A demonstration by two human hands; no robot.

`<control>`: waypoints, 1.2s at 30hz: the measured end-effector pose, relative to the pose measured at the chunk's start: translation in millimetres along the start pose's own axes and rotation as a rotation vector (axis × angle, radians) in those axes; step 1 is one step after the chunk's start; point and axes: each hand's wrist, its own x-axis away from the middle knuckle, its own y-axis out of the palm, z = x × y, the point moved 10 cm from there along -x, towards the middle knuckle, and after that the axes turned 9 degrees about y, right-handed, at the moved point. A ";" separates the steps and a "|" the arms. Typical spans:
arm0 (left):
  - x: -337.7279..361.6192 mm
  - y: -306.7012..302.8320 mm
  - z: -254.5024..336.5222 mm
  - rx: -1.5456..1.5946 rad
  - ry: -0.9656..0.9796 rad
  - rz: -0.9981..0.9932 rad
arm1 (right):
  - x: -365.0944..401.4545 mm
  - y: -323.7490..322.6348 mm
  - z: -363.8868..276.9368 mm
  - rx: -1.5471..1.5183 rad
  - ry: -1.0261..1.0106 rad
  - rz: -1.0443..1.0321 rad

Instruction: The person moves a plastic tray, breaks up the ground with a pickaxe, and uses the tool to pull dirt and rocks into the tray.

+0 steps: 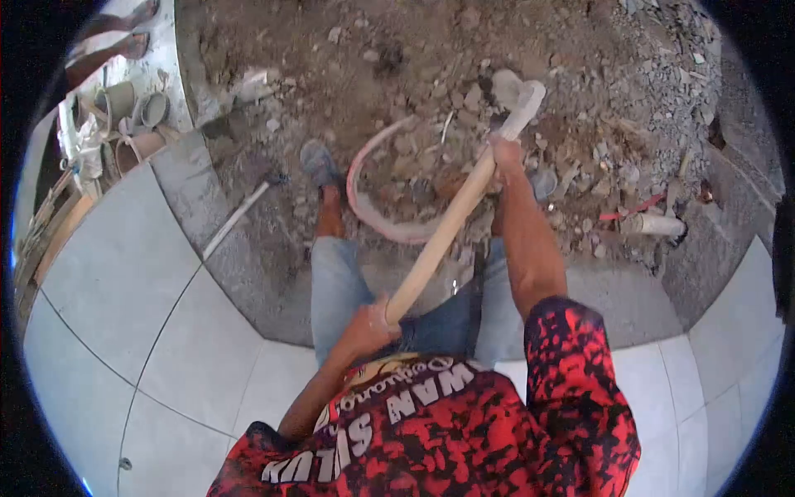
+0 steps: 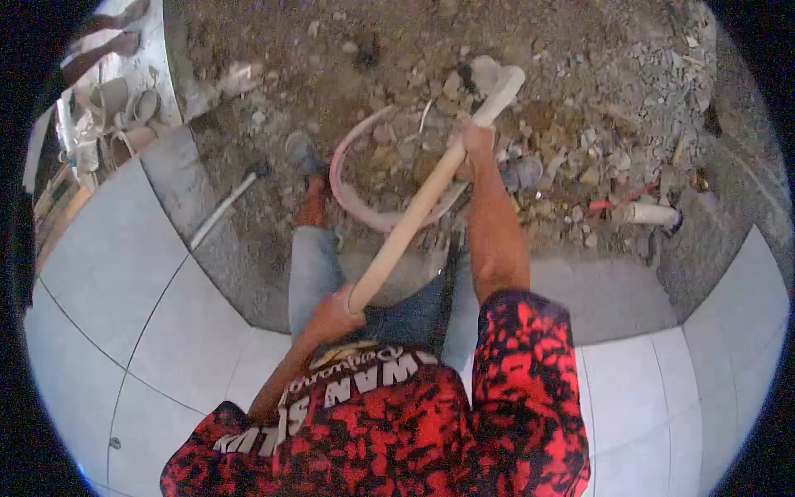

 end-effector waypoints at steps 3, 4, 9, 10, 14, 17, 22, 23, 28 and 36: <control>31.9 1.7 -59.1 -0.049 0.057 0.006 | 12.0 38.5 24.1 0.055 -0.091 -0.156; 42.4 8.3 -74.1 -0.052 0.027 -0.053 | 21.2 36.3 45.4 0.017 -0.073 -0.082; 88.5 -10.5 -91.6 -0.054 0.156 -0.012 | 81.5 26.3 94.5 -0.032 0.105 -0.019; 101.0 -10.0 -99.8 -0.056 0.122 -0.059 | 87.8 27.1 98.9 -0.017 0.038 -0.031; 143.5 -17.1 -133.0 -0.025 0.006 -0.102 | 122.5 37.0 157.0 -0.011 0.026 -0.005; 140.4 -19.7 -193.8 -0.115 0.045 -0.062 | 97.5 45.4 216.8 0.060 -0.169 0.144; 173.4 -39.5 -200.4 -0.092 -0.098 -0.109 | 80.4 86.5 298.4 0.265 0.208 -0.136; 183.9 -39.8 -201.8 -0.122 -0.173 -0.115 | 81.8 106.9 300.3 0.263 0.181 -0.149; 200.2 -31.0 -226.3 -0.172 -0.245 -0.122 | 176.5 114.0 222.7 0.227 -0.149 0.039; 90.7 -40.8 -121.0 -0.085 0.163 0.065 | 104.8 91.9 68.2 0.037 -0.038 -0.026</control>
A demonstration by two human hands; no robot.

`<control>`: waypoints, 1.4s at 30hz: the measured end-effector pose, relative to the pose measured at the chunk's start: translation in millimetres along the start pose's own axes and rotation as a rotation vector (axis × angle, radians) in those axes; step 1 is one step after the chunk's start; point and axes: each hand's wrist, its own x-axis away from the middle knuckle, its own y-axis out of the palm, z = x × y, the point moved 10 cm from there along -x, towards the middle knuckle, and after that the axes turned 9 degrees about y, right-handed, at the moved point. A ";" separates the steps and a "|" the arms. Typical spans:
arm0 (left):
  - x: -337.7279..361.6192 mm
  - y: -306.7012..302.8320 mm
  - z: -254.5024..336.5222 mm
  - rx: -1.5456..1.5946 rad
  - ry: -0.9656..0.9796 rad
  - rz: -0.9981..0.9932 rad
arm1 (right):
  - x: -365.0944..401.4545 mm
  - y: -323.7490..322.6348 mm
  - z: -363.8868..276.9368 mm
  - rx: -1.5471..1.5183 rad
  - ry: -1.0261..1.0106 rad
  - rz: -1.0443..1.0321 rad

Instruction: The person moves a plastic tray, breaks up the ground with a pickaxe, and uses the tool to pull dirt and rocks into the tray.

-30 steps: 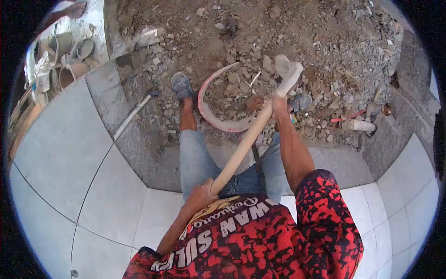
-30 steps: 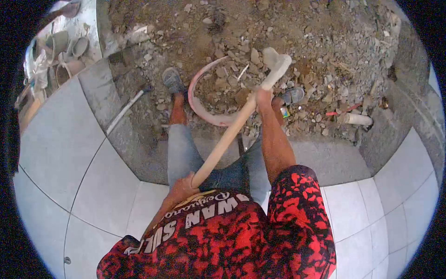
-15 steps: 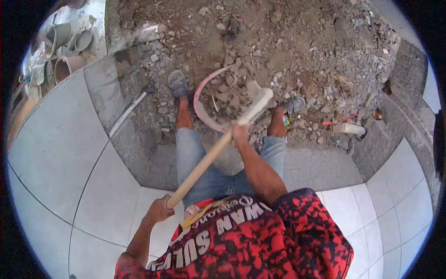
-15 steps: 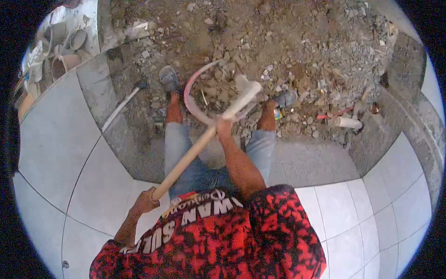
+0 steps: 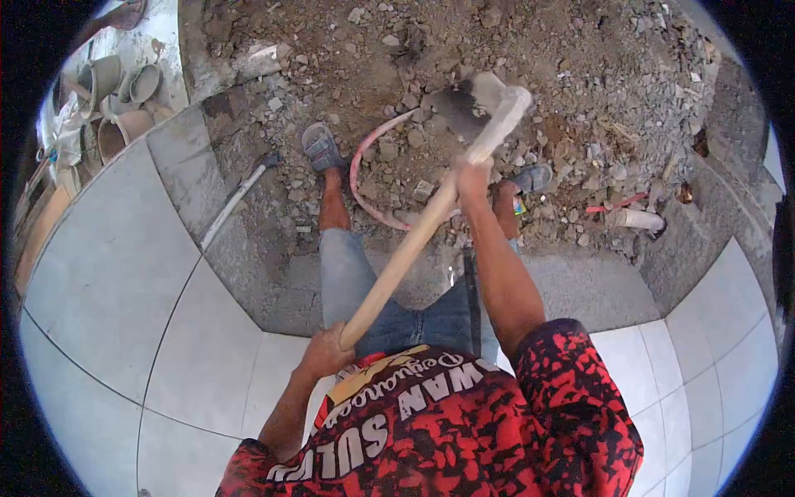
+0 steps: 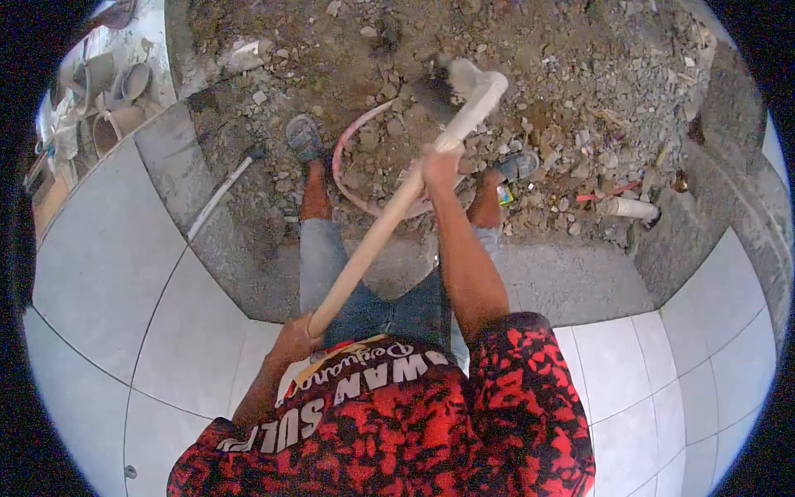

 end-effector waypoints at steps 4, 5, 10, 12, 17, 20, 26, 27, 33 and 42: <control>13.4 -7.5 -5.6 -0.121 0.038 -0.008 | 12.9 -17.0 18.1 0.064 -0.114 0.222; 17.6 -7.2 -12.4 -0.151 -0.028 -0.105 | 7.6 -12.0 47.7 -0.140 0.080 0.060; 46.8 -6.9 -10.8 -0.137 -0.142 -0.285 | 25.8 -38.2 108.4 -0.058 0.136 0.136; 79.6 12.6 -30.5 -0.234 -0.086 -0.177 | 39.2 -39.0 138.0 -0.065 0.172 0.072; 70.7 13.3 -22.1 -0.304 -0.329 -0.446 | 64.7 -91.1 128.8 -0.207 0.001 0.098; -28.6 24.4 17.1 -0.418 0.046 -0.359 | 9.9 -189.0 62.2 -0.242 -0.304 0.348; -279.1 90.4 211.7 -0.307 0.530 -0.198 | -153.4 -439.1 -115.4 -0.103 -0.485 0.605; -303.3 109.8 234.9 -0.266 0.508 -0.271 | -167.9 -459.7 -126.7 -0.186 -0.424 0.520; -297.5 139.4 243.3 -0.369 0.353 -0.279 | -213.9 -462.8 -68.0 -0.288 -0.251 0.464; -197.5 99.7 237.1 -0.310 0.082 -0.220 | -190.1 -358.3 -6.7 -0.180 -0.054 0.321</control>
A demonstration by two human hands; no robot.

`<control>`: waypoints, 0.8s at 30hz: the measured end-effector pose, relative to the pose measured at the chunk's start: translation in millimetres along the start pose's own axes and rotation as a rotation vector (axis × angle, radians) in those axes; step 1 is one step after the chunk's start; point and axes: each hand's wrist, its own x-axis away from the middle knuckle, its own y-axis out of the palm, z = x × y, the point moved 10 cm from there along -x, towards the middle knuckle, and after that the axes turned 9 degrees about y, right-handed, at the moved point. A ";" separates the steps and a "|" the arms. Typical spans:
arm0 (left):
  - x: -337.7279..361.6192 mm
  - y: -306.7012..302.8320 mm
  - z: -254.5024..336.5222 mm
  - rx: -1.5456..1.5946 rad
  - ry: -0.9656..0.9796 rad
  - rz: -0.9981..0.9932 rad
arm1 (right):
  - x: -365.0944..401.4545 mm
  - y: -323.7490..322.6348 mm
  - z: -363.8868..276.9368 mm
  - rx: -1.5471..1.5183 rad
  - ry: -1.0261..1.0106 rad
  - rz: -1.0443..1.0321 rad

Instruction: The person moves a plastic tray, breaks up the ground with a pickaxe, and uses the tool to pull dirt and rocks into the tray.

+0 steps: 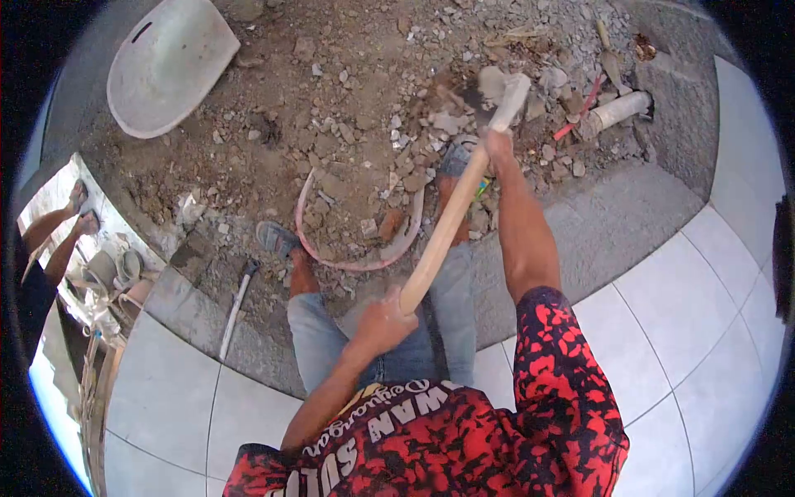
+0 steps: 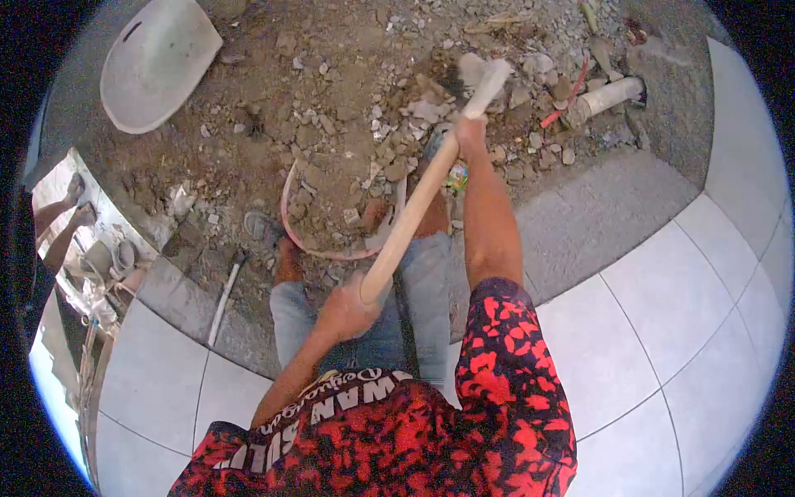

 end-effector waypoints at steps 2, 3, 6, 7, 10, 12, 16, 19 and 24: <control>14.5 10.3 -11.4 0.039 -0.005 0.043 | 12.1 14.8 -8.4 0.287 -0.058 0.065; 16.9 7.6 -16.5 0.069 -0.005 0.091 | 32.8 30.0 -27.5 0.438 -0.120 0.095; 29.9 9.2 -30.9 0.155 -0.083 0.064 | 91.0 55.4 -43.2 0.317 -0.070 0.012; 34.5 10.4 -32.3 0.164 -0.081 0.067 | 78.8 63.7 -24.3 0.206 -0.051 -0.063; 63.9 19.2 -53.0 0.091 -0.137 0.026 | 97.4 93.9 8.9 0.028 -0.050 -0.176; 86.4 22.9 -76.1 0.009 -0.212 -0.016 | 109.8 111.9 32.1 -0.041 -0.046 -0.210; 104.5 22.3 -91.2 0.053 -0.190 -0.015 | 130.2 116.2 71.6 0.034 0.058 -0.177; 138.6 34.5 -92.3 0.113 -0.207 -0.154 | 188.0 119.5 27.8 0.146 0.002 -0.230; 219.2 18.5 -143.5 0.110 -0.130 -0.152 | 252.4 144.4 124.9 0.092 0.157 -0.191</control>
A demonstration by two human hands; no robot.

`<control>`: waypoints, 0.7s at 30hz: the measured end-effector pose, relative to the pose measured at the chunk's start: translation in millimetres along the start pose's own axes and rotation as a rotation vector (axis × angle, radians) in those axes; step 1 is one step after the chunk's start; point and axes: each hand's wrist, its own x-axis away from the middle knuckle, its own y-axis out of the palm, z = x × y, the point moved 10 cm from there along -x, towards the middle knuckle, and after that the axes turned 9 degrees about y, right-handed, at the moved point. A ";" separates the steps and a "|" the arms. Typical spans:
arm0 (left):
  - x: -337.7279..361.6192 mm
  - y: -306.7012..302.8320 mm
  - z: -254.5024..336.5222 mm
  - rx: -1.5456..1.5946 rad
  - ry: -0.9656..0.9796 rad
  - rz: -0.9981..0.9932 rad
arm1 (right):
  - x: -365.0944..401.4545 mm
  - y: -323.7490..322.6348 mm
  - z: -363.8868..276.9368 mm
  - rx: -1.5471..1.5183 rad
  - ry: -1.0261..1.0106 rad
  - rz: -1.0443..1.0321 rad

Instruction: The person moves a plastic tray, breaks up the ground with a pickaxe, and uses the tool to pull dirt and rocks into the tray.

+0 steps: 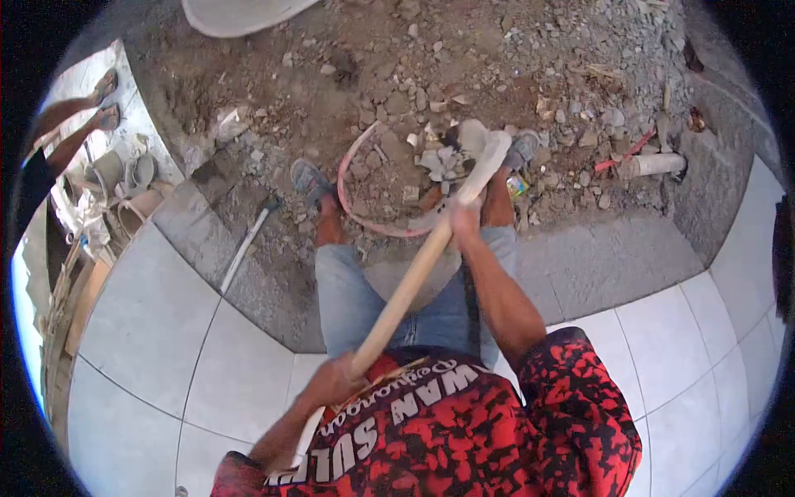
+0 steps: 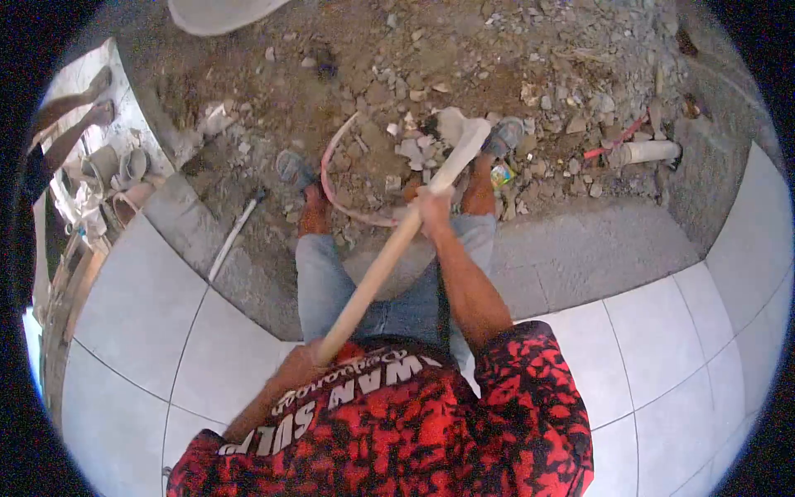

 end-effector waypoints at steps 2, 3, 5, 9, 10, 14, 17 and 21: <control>24.0 -25.9 -7.5 0.055 0.009 0.033 | 3.5 29.2 47.6 -0.042 0.075 -0.092; 30.3 -25.7 -35.0 0.014 -0.065 -0.006 | 20.9 46.3 58.5 -0.042 0.131 -0.155; 51.5 -28.0 -67.7 -0.012 -0.137 -0.048 | 10.7 64.6 137.7 0.027 0.165 -0.077; 83.5 -21.9 -111.1 -0.008 -0.234 -0.063 | 44.8 87.2 141.9 -0.012 -0.050 0.092; 87.0 -16.2 -121.2 0.004 -0.234 -0.065 | 56.7 85.6 128.8 0.000 -0.049 0.092; 47.1 -14.4 -127.4 -0.029 -0.091 0.044 | 63.3 72.3 31.4 -0.152 -0.063 -0.025; -15.5 -43.7 -75.3 -0.023 0.129 0.194 | 2.6 42.7 -47.3 -0.061 -0.205 0.010; -78.2 -79.3 9.4 0.099 0.227 0.294 | -30.1 38.9 -157.1 0.358 -0.381 0.119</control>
